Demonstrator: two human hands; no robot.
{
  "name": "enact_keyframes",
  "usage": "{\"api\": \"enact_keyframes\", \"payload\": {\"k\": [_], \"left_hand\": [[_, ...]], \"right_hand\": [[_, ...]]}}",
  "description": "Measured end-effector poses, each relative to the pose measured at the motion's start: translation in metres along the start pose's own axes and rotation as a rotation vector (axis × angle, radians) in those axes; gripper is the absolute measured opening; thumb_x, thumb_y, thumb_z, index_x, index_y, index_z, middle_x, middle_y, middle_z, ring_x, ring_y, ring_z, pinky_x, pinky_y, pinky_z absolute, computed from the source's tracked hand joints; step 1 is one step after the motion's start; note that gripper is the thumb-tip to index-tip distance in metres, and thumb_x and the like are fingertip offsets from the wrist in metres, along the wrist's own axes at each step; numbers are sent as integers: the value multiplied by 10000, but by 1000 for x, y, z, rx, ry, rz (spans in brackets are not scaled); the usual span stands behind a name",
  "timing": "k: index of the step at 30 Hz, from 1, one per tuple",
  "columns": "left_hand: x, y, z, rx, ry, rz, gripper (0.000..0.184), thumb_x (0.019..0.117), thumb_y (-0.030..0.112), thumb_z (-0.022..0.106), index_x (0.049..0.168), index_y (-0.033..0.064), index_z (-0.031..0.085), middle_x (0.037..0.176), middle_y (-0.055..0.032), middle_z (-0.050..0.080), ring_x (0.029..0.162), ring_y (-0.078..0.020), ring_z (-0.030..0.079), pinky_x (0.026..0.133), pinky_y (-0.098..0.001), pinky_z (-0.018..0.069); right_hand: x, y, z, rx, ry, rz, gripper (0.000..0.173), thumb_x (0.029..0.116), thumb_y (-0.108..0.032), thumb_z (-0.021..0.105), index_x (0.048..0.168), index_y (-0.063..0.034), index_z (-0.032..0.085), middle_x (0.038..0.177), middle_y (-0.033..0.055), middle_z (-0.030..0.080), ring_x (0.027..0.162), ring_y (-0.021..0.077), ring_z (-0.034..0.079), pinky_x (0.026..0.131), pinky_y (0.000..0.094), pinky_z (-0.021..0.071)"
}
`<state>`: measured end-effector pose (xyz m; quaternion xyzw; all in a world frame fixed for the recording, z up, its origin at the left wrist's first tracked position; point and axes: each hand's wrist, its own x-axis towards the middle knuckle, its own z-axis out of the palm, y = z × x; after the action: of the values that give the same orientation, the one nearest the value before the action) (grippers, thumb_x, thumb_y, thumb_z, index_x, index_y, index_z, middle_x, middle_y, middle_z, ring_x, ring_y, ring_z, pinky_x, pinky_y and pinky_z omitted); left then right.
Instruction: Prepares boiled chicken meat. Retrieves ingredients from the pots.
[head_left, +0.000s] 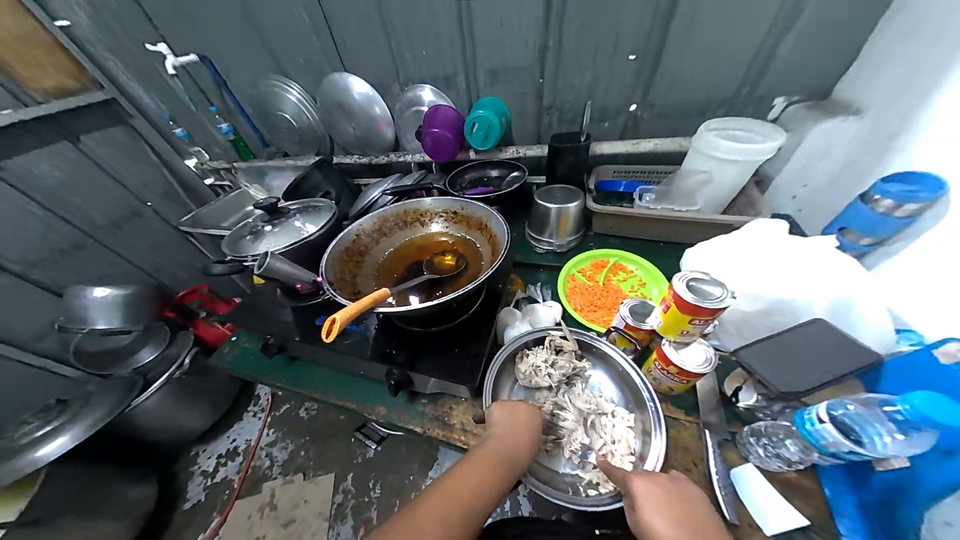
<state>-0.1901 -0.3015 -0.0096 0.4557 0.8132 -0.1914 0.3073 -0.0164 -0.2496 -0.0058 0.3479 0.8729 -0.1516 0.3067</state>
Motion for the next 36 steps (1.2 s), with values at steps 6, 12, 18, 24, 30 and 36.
{"api": "enact_keyframes", "payload": {"k": [6,12,18,24,30,36], "left_hand": [[-1,-2,7,-64,-3,24,246,958,64,596,1180,-9,673,1268,-222,663,1156,-436,647,850,-648,543],[0,-14,13,-167,23,51,252,961,26,584,1195,-38,655,1298,-239,638,1169,-451,635,864,-656,542],[1,-12,13,-216,19,62,259,969,-14,557,1211,-59,639,1294,-265,629,1172,-471,627,844,-662,542],[0,-13,13,-249,8,82,272,968,-16,566,1229,-62,632,1283,-275,630,1171,-482,622,832,-680,535],[2,-10,18,-272,17,93,270,966,-15,566,1222,-59,641,1282,-266,638,1171,-468,628,842,-658,541],[-22,-21,4,-284,23,81,260,981,21,573,1219,-60,638,1288,-272,631,1176,-470,626,853,-668,534]], "right_hand": [[-8,14,-7,-3,-8,-37,544,1043,-172,426,1556,-344,478,1219,192,731,1177,406,669,1046,611,437],[1,15,-10,123,67,44,549,1036,-175,423,1559,-334,476,1232,214,721,1157,448,673,968,657,488],[13,4,4,103,61,112,571,1025,-166,431,1571,-331,456,1245,206,718,1141,439,684,926,660,512],[10,-8,8,46,23,115,555,1044,-163,406,1584,-289,440,1254,223,709,1156,445,679,937,651,519],[-7,-6,17,40,-15,87,533,1065,-200,383,1586,-305,434,1221,232,719,1136,459,683,927,658,516],[3,4,16,-25,109,80,548,1034,-177,416,1549,-350,488,1159,198,751,1107,429,698,994,631,473]]}}
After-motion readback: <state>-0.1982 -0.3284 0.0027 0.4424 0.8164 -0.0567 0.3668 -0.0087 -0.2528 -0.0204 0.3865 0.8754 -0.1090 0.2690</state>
